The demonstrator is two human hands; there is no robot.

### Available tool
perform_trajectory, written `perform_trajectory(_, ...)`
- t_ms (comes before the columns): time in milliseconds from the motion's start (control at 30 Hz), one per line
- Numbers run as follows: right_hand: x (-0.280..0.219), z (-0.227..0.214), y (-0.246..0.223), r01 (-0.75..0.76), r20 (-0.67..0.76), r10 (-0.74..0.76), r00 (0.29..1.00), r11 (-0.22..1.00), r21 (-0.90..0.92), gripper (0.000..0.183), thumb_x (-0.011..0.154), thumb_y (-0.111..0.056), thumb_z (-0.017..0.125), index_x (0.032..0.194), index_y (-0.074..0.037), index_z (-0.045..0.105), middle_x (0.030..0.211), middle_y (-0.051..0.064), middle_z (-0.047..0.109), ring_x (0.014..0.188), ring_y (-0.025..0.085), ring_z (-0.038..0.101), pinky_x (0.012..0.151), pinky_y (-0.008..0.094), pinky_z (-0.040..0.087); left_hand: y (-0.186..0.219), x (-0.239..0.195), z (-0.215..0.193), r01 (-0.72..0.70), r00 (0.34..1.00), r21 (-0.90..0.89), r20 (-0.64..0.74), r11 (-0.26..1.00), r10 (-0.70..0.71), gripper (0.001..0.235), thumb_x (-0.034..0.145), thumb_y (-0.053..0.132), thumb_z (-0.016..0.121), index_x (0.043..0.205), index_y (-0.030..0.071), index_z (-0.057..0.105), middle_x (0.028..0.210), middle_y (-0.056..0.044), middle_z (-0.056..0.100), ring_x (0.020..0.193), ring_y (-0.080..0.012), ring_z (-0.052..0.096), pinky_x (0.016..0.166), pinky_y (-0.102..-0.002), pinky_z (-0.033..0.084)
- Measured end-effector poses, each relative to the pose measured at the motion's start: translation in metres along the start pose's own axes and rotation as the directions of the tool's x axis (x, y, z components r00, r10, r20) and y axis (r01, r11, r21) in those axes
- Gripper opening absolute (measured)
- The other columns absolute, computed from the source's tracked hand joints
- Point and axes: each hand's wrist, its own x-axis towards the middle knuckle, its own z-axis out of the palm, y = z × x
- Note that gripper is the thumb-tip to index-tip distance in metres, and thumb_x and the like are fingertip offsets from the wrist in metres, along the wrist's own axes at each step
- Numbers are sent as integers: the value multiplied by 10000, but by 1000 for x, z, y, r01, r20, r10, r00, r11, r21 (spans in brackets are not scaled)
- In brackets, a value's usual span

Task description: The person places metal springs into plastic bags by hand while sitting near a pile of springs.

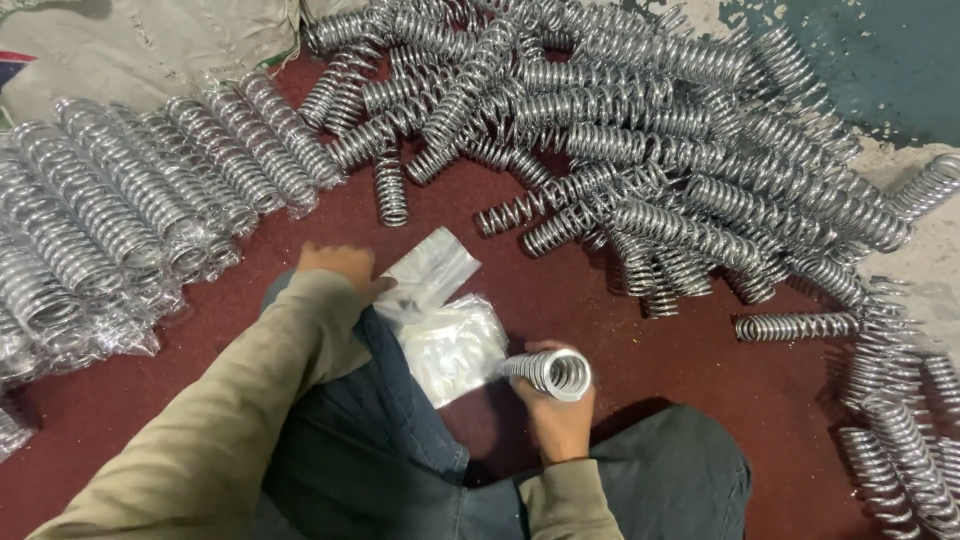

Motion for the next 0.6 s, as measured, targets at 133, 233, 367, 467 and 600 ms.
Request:
perform_trajectory(133,-4,12,-7,-105,10,105,994,992,-63,344,643,23,794,955,-112,739,1023,34,773,964,172,712,930,316,530,15,20,-1,-65,989,-5,134,998,65,641,970,705,499,1278,172,676,1310,-41,687,1244,-293,613,1098,-525,360)
perform_trajectory(233,-3,13,6,-85,-52,78,996,987,-138,469,641,-31,814,1104,-82,755,1068,103,782,1047,248,725,985,431,517,19,88,54,-263,960,33,-93,964,265,568,797,689,748,1169,265,694,1276,4,596,1230,-253,569,1017,-490,356)
perform_trajectory(367,-15,3,-9,14,-24,-15,1000,1000,-15,697,654,-28,883,1301,-34,622,1222,172,705,1175,257,643,1059,403,487,23,99,68,-171,928,-159,-356,972,105,125,937,311,664,1010,215,631,1014,-33,661,1020,-299,666,914,-491,406)
perform_trajectory(467,-21,-4,-34,95,-23,-93,995,991,99,867,668,-60,926,1421,-28,499,1336,211,638,1235,262,584,1108,406,462,24,32,31,-195,880,-388,-475,901,-14,106,985,179,589,951,275,618,989,8,660,975,-306,695,894,-474,509)
perform_trajectory(600,-22,-1,-85,496,-35,-495,868,868,28,887,711,-145,931,1446,-42,445,1392,191,564,1422,311,461,1236,486,281,40,-68,-14,-721,619,-531,-782,445,70,168,1006,-4,569,1105,131,573,1067,-101,628,914,-294,750,851,-442,582)
